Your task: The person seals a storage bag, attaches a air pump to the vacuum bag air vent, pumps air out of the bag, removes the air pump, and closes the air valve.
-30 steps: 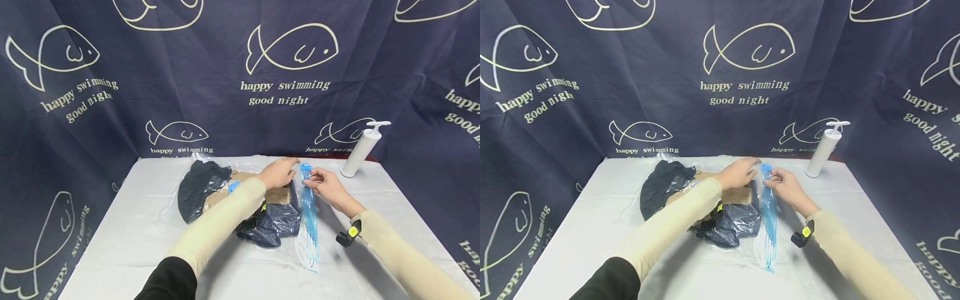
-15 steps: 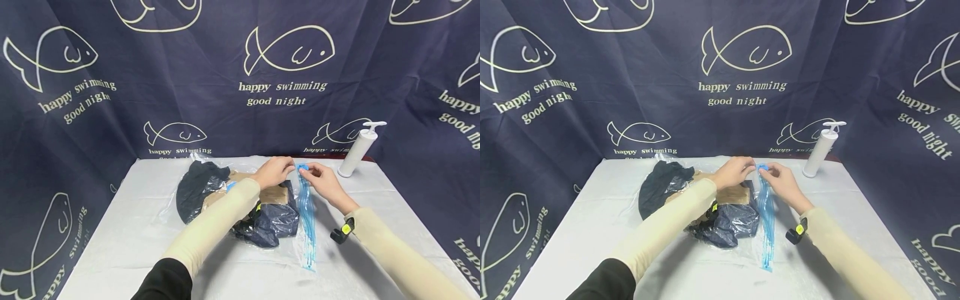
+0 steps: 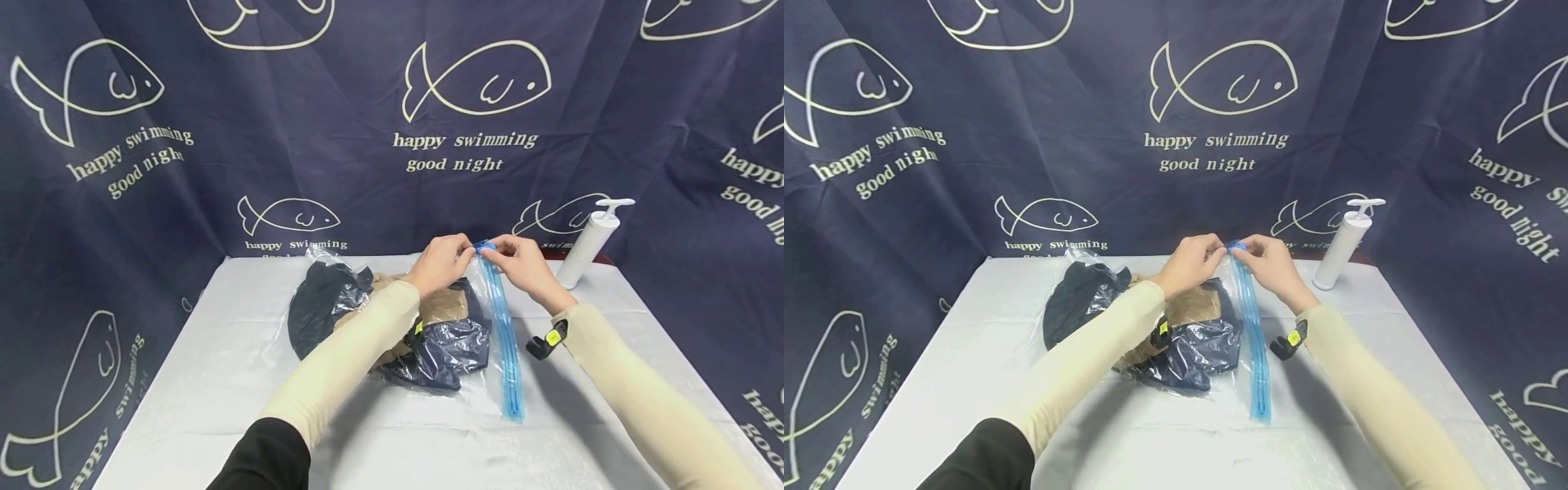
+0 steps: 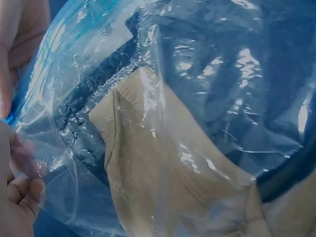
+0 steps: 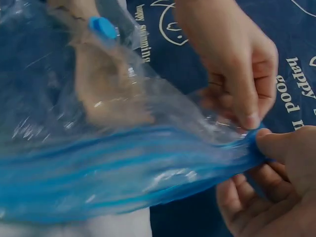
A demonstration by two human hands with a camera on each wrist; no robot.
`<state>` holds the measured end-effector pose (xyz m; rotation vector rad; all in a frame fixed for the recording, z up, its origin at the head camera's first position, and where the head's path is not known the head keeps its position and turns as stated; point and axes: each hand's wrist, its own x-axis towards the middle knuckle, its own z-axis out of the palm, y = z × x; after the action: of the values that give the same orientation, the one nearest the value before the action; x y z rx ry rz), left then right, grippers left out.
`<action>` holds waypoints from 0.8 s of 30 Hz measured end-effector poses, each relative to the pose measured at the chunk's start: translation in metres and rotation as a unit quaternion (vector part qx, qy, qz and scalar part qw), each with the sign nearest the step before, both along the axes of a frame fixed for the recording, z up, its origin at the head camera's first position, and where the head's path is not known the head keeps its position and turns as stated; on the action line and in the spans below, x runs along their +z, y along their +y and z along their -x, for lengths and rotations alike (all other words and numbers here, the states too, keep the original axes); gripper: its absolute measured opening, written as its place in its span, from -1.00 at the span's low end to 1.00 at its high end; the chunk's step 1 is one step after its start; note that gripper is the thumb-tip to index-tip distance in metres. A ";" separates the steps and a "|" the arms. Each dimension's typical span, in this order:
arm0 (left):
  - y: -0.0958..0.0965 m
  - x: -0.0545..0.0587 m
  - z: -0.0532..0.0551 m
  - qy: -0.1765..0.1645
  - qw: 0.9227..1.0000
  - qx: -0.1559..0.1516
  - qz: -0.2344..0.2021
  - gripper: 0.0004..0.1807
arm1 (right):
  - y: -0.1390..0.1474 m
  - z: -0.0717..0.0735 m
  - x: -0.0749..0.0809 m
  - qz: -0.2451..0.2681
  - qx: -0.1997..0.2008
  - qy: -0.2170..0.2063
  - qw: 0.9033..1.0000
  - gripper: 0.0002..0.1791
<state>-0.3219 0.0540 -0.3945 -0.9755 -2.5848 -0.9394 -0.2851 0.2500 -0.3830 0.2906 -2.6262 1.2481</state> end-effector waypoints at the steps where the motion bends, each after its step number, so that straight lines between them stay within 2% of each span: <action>1: -0.001 -0.001 0.000 -0.005 1.000 0.001 -0.003 -0.76 | -0.001 0.002 0.001 0.000 0.004 -0.013 1.000 -0.66; 5: -0.006 -0.004 0.002 -0.018 1.000 -0.009 -0.010 -0.74 | -0.006 0.006 0.002 -0.014 0.014 -0.028 0.999 -0.65; 9: -0.007 -0.004 0.005 -0.024 0.999 -0.024 -0.003 -0.74 | -0.010 0.006 0.000 -0.038 0.012 0.003 0.999 -0.69; 11: -0.007 -0.002 0.005 -0.026 0.999 -0.022 -0.002 -0.75 | -0.010 0.006 0.001 -0.055 0.010 0.023 0.998 -0.71; 17: -0.006 -0.004 -0.003 -0.014 1.000 0.011 -0.014 -0.80 | -0.011 -0.002 0.003 -0.094 0.016 0.056 0.994 -0.75; 24: -0.004 -0.006 -0.006 -0.006 0.998 0.049 -0.030 -0.81 | -0.008 -0.010 -0.005 -0.093 0.015 0.044 0.995 -0.73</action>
<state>-0.3156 0.0496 -0.4007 -0.8221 -2.5719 -0.9928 -0.2748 0.2423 -0.3878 0.4083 -2.6741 0.9759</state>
